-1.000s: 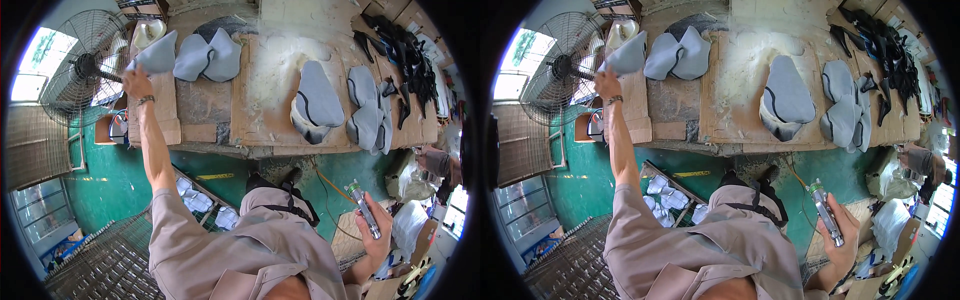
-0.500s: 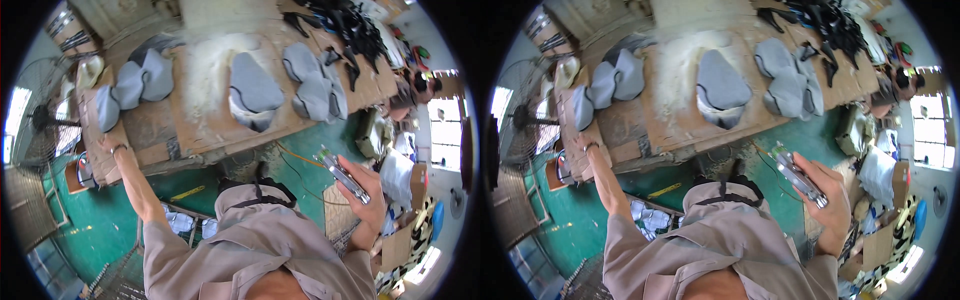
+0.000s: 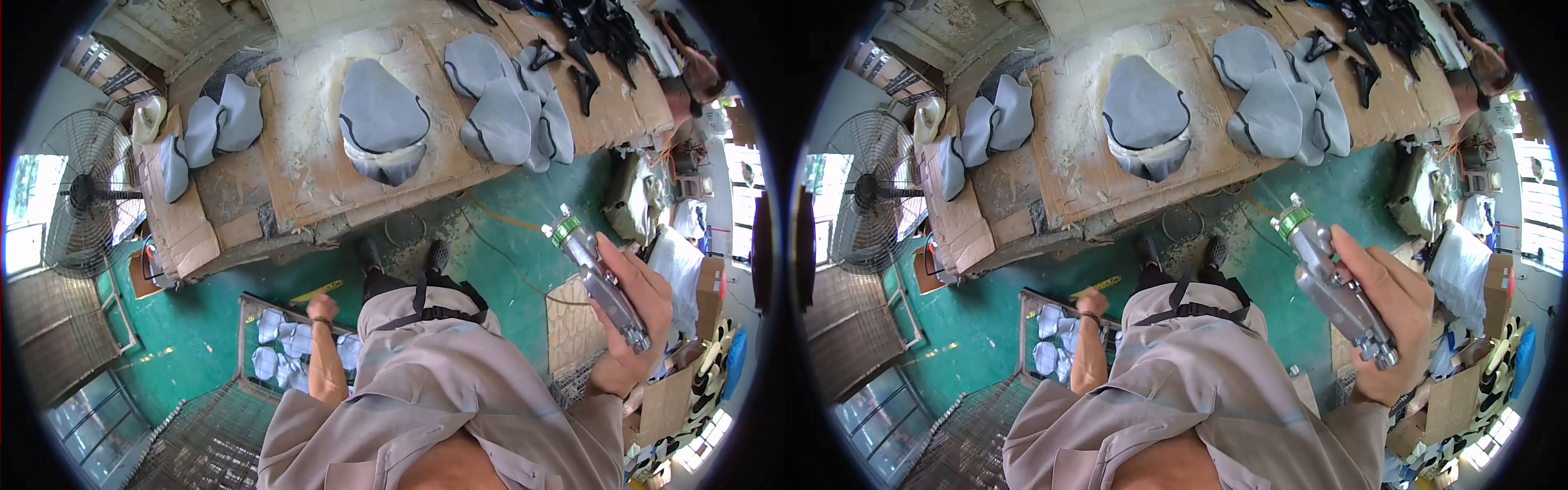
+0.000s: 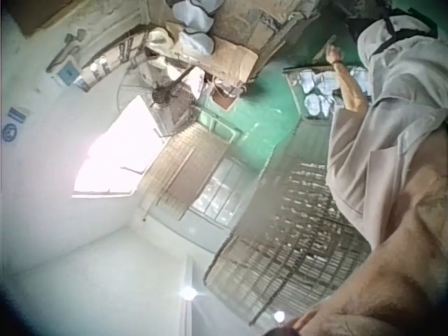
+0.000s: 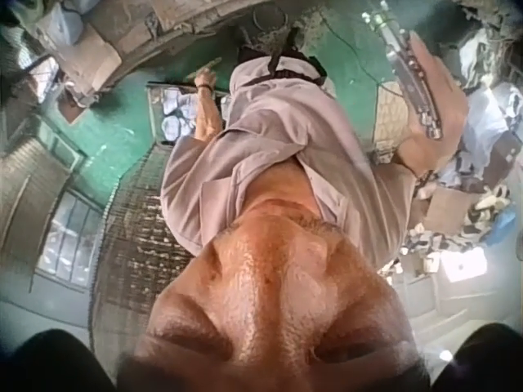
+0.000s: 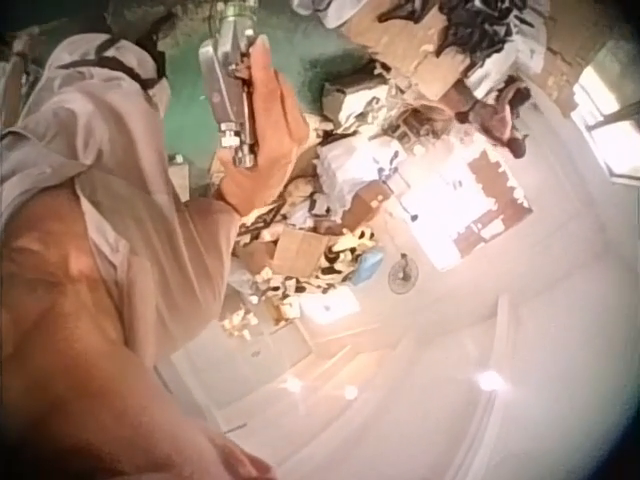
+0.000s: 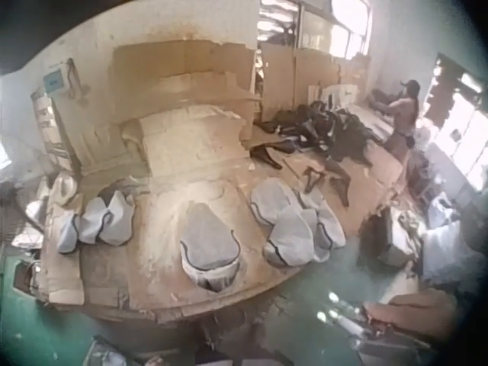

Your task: Applying adhesive to fabric pads using a spray gun and organizing them on a rack in a factory setting.

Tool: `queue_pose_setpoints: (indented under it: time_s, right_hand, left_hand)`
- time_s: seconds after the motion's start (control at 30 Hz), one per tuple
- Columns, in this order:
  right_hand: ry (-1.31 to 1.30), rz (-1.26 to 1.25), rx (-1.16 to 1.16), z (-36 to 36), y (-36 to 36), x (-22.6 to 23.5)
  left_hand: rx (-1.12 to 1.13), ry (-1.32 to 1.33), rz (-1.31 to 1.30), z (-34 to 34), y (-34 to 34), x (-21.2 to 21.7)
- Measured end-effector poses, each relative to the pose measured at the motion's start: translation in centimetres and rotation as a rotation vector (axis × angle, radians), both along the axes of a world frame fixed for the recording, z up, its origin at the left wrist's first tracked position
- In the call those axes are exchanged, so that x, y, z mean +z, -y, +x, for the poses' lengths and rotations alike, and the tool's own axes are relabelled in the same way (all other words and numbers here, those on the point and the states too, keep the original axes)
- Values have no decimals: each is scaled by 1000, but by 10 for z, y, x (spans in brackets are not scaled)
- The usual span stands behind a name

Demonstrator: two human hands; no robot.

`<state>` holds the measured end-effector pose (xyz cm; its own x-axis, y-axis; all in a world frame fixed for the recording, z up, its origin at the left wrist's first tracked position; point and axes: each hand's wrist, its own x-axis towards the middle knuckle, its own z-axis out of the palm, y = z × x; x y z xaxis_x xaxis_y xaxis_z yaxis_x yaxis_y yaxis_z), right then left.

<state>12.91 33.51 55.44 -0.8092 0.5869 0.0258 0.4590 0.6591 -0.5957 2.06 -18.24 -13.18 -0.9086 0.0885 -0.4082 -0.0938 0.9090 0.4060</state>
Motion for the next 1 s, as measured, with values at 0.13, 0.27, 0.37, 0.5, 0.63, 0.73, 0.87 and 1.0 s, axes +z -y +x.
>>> queue_pose_setpoints:
  time_s: [0.13, 0.27, 0.37, 0.5, 0.63, 0.73, 0.87, 1.0]
  right_hand:
    - [35, 21, 146, 47, -24, -15]
    - [-13, 23, 206, 67, -45, -26]
    - [-55, -9, 33, 60, -41, -22]
    - [-81, -17, 73, 48, -26, -16]
    - [-128, 53, 211, 32, 11, -12]
    - [-121, 170, 219, 20, 41, -2]
    - [-101, 222, 347, -1, 84, -2]
    - [-21, 326, 344, -18, 132, 8]
  left_hand:
    - [665, 1132, 239, 84, -35, 30]
    - [829, 836, 346, 107, -43, 54]
    - [849, 714, 464, 107, -44, 56]
    - [835, 705, 523, 75, -70, 66]
    - [741, 621, 569, 47, -58, 54]
    - [636, 637, 615, 15, -80, 50]
    - [637, 630, 645, 13, -64, 37]
    - [701, 718, 658, 26, -41, 15]
